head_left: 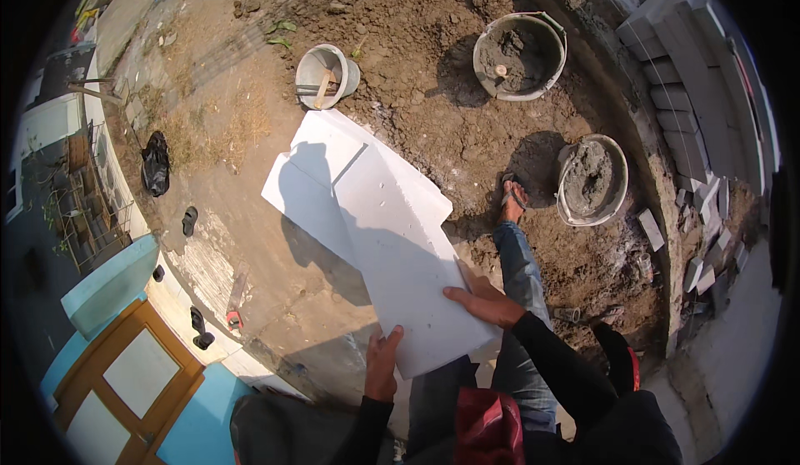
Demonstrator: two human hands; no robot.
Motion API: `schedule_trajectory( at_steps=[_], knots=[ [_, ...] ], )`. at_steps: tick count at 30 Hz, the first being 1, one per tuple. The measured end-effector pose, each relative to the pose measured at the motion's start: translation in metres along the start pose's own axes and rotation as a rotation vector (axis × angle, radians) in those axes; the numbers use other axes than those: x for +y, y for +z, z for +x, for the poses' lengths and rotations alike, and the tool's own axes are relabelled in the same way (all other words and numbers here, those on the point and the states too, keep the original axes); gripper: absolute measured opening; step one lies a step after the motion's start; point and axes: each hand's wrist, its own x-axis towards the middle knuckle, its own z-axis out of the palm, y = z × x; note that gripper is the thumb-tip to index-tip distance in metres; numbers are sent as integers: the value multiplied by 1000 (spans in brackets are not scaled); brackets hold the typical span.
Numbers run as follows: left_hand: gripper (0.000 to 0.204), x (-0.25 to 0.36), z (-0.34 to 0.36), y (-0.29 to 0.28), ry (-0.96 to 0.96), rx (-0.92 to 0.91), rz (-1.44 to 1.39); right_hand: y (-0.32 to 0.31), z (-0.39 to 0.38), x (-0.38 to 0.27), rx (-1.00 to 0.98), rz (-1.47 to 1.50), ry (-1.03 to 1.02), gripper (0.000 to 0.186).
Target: The person spreads mortar onto the side of a large white block with a trowel and then positions the block onto a wall, tapping it into place with a hammer.
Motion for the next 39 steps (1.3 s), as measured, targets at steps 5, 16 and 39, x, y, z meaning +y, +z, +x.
schedule_trajectory(
  at_steps=[5,16,39],
  knots=[
    [67,75,-20,-67,361,-75,124,7,-2,-84,41,252,-231,107],
    [120,226,-5,-59,1135,297,1411,-17,22,-179,258,81,-278,93],
    [94,294,95,-30,1066,-346,1394,248,-106,267,473,902,130,114]
  ],
)
